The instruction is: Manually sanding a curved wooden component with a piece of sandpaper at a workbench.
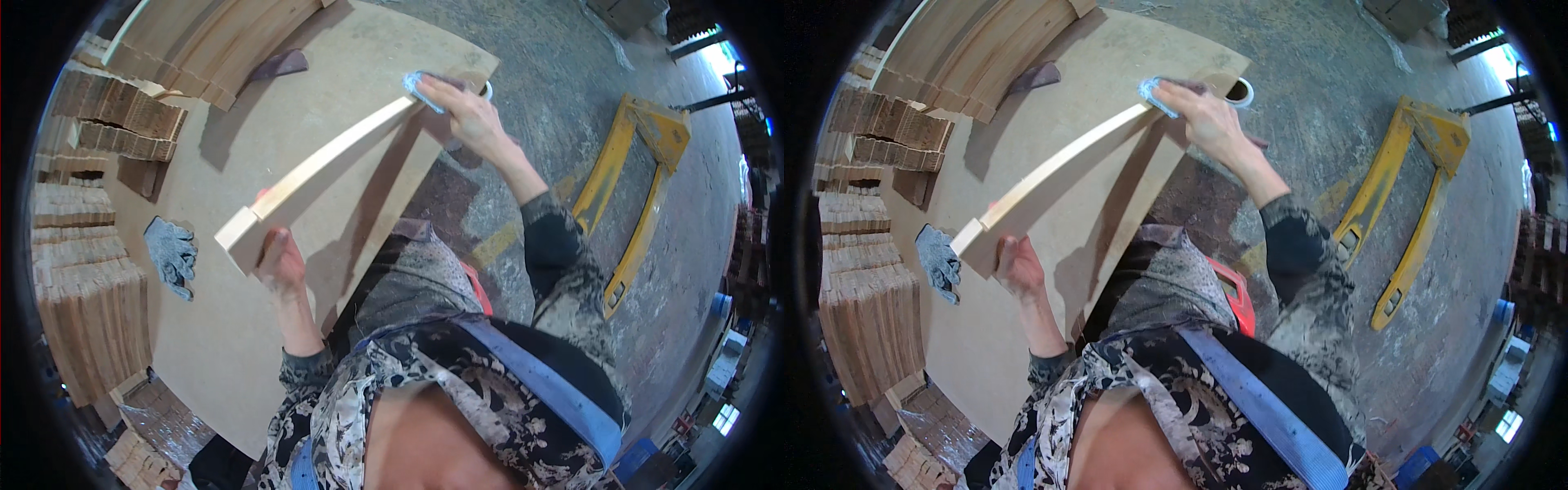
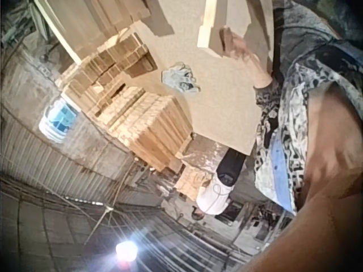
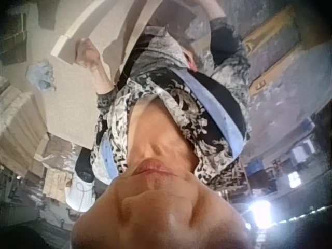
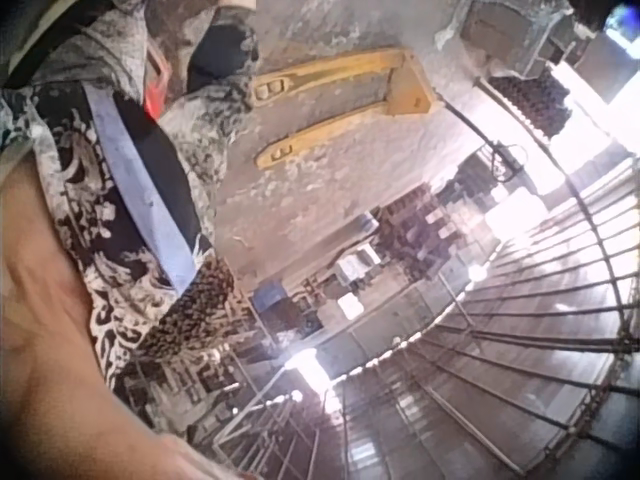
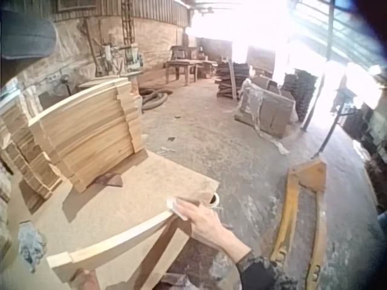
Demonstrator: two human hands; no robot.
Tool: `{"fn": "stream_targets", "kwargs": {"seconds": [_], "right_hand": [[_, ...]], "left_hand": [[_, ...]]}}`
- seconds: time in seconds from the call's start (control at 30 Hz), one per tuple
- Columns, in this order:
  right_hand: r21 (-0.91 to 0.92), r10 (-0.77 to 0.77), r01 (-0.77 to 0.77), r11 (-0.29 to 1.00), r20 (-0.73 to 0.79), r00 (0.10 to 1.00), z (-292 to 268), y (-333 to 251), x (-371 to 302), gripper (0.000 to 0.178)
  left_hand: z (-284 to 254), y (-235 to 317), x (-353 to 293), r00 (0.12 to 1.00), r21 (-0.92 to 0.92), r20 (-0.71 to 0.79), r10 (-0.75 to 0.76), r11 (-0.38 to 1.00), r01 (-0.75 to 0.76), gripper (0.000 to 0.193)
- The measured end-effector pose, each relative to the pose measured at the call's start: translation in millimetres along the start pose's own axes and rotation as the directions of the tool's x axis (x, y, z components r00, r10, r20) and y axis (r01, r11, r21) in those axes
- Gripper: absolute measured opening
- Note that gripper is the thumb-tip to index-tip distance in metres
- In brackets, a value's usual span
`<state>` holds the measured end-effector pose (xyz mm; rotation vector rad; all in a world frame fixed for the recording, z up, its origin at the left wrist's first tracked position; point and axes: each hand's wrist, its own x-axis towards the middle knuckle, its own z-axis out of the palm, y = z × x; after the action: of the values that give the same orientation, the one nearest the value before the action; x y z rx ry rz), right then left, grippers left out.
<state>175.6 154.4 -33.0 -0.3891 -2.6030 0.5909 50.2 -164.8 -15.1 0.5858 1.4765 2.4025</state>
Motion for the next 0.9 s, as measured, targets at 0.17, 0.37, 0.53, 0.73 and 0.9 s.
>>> {"fn": "stream_targets", "kwargs": {"seconds": [0.17,0.37,0.53,0.73,0.9], "right_hand": [[-0.023,0.244,-0.249,0.968,-0.118,0.963,2.6,18.3,-15.1,0.053],[0.070,0.105,-0.107,0.992,0.035,0.994,-4.4,-1.6,-6.9,0.057],[-0.057,0.147,-0.158,0.986,-0.153,0.977,-9.4,4.8,4.5,0.063],[0.525,0.359,-0.259,0.811,-0.097,0.928,23.6,-34.5,-27.5,0.060],[0.837,0.426,-0.478,0.267,0.342,0.837,7.3,-38.4,-55.4,0.061]], "left_hand": [[-8.5,-6.8,1.7,0.977,0.097,0.202,0.070,0.991,-0.092,0.067],[-2.6,-1.2,6.0,0.941,0.118,0.315,0.125,0.978,-0.170,0.063],[21.0,14.8,5.3,0.898,0.204,0.414,0.150,0.946,-0.252,0.042],[38.8,20.6,1.2,0.830,0.204,0.495,0.256,0.895,-0.398,0.042],[25.7,13.6,5.5,0.895,0.183,0.401,0.192,0.941,-0.284,0.045]]}}
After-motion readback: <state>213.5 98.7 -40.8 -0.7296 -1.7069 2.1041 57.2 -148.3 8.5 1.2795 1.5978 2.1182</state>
